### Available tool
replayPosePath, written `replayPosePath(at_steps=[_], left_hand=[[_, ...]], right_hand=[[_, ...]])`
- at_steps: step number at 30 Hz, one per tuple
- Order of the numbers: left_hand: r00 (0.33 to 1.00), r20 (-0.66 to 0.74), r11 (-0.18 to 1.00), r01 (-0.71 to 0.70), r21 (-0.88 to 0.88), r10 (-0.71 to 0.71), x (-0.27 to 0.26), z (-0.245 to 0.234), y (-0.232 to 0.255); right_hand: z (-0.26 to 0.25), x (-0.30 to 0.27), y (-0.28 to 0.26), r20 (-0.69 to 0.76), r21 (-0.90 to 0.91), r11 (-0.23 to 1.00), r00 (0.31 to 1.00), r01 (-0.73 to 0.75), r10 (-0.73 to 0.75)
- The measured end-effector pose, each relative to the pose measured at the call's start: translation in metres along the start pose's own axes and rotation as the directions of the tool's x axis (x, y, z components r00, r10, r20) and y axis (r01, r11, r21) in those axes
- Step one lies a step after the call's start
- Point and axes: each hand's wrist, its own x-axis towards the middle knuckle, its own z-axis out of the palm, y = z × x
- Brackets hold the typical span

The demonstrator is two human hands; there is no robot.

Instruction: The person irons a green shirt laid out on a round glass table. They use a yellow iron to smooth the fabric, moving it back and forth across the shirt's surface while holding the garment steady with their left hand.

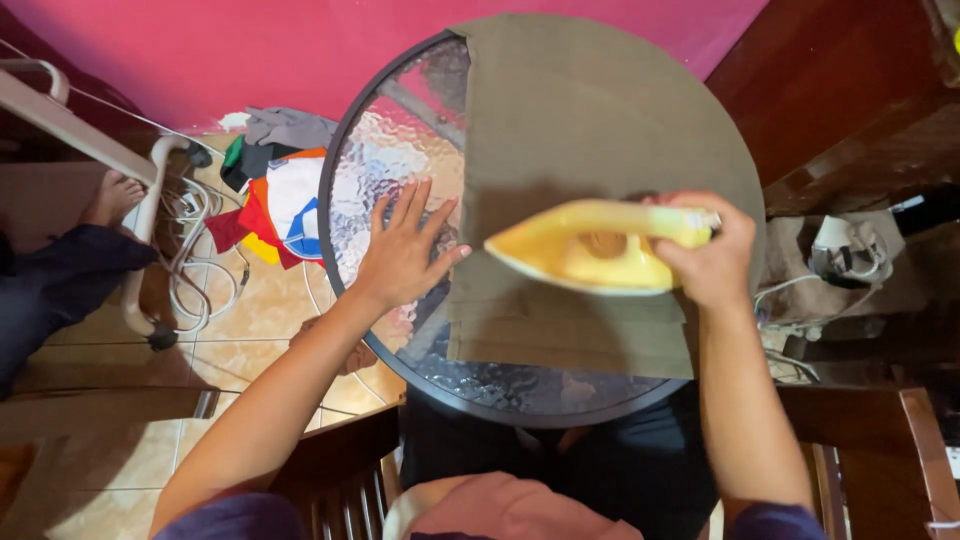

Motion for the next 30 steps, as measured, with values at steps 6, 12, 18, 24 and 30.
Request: replayPosePath(at_steps=[6,12,18,24,30], left_hand=[[1.000,-0.004,1.000,0.008,-0.005,-0.008,0.000,0.003,0.000],[1.000,0.008,0.999,0.021,-0.035,-0.021,0.001,0.003,-0.001],[1.000,-0.019,1.000,0.018,-0.025,-0.018,0.000,0.002,0.001],[0.999,-0.034,1.000,0.020,-0.015,-0.021,0.000,0.003,0.002],[1.000,-0.006,0.999,0.031,-0.018,-0.031,0.001,0.001,0.003]], right_hand=[[0.034,0.022,0.010,0.160,0.035,0.999,0.987,-0.002,-0.004],[0.046,0.012,0.000,0.308,0.080,0.997,0.951,-0.002,-0.023],[0.040,0.007,0.014,0.280,0.139,0.989,0.956,0.043,-0.081],[0.039,0.008,0.014,0.357,0.199,0.978,0.926,0.053,-0.123],[0.038,0.011,0.027,0.474,0.326,0.942,0.848,0.079,-0.236]])
